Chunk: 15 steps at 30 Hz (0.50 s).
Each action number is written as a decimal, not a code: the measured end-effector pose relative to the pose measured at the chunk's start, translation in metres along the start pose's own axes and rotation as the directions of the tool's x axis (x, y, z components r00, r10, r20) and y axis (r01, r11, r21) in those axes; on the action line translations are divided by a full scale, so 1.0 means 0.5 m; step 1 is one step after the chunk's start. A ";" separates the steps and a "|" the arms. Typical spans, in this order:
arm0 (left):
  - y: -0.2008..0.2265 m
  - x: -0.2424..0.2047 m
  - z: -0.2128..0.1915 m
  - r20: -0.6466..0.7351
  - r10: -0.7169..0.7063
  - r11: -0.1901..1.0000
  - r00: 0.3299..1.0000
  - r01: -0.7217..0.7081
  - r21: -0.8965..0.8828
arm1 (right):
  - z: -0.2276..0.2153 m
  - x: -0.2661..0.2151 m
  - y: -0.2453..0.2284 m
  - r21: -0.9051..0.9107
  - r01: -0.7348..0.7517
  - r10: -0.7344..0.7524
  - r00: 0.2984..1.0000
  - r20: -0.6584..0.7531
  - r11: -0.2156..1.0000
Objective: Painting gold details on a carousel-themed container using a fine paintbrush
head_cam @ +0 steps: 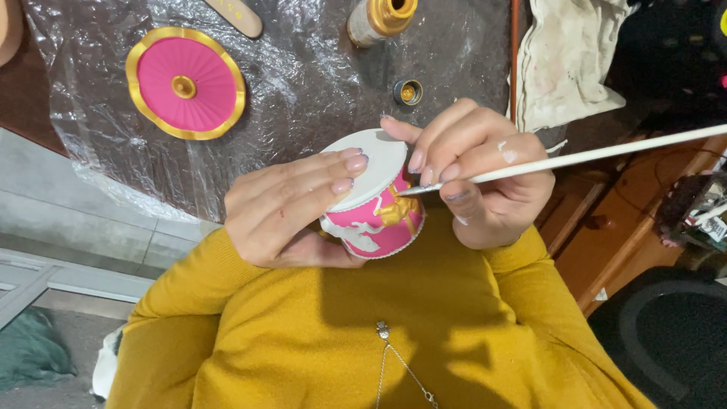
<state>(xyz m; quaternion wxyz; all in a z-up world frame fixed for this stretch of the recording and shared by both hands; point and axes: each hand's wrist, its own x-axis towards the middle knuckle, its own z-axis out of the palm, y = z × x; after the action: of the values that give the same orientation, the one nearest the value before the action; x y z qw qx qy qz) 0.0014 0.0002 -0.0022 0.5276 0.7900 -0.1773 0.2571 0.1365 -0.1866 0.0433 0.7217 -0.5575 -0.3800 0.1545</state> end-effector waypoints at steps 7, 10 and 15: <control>0.001 -0.005 -0.004 0.014 -0.011 1.000 1.000 0.011 -0.005 | -0.013 -0.004 0.011 -0.015 0.002 -0.002 1.000 -0.005 1.000; 0.003 -0.005 -0.005 0.046 -0.022 1.000 0.999 0.022 0.009 | -0.033 -0.002 0.025 0.190 0.107 -0.119 0.991 0.053 0.976; -0.005 -0.008 0.012 -0.126 0.063 0.998 0.990 -0.060 0.029 | -0.059 -0.034 0.022 -0.267 0.353 -0.421 0.867 -0.266 0.897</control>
<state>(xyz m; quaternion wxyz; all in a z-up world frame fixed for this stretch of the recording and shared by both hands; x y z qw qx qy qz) 0.0009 -0.0045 -0.0085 0.5199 0.7726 -0.1643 0.3252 0.1486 -0.2142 0.0239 0.7266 -0.5599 -0.3775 -0.1266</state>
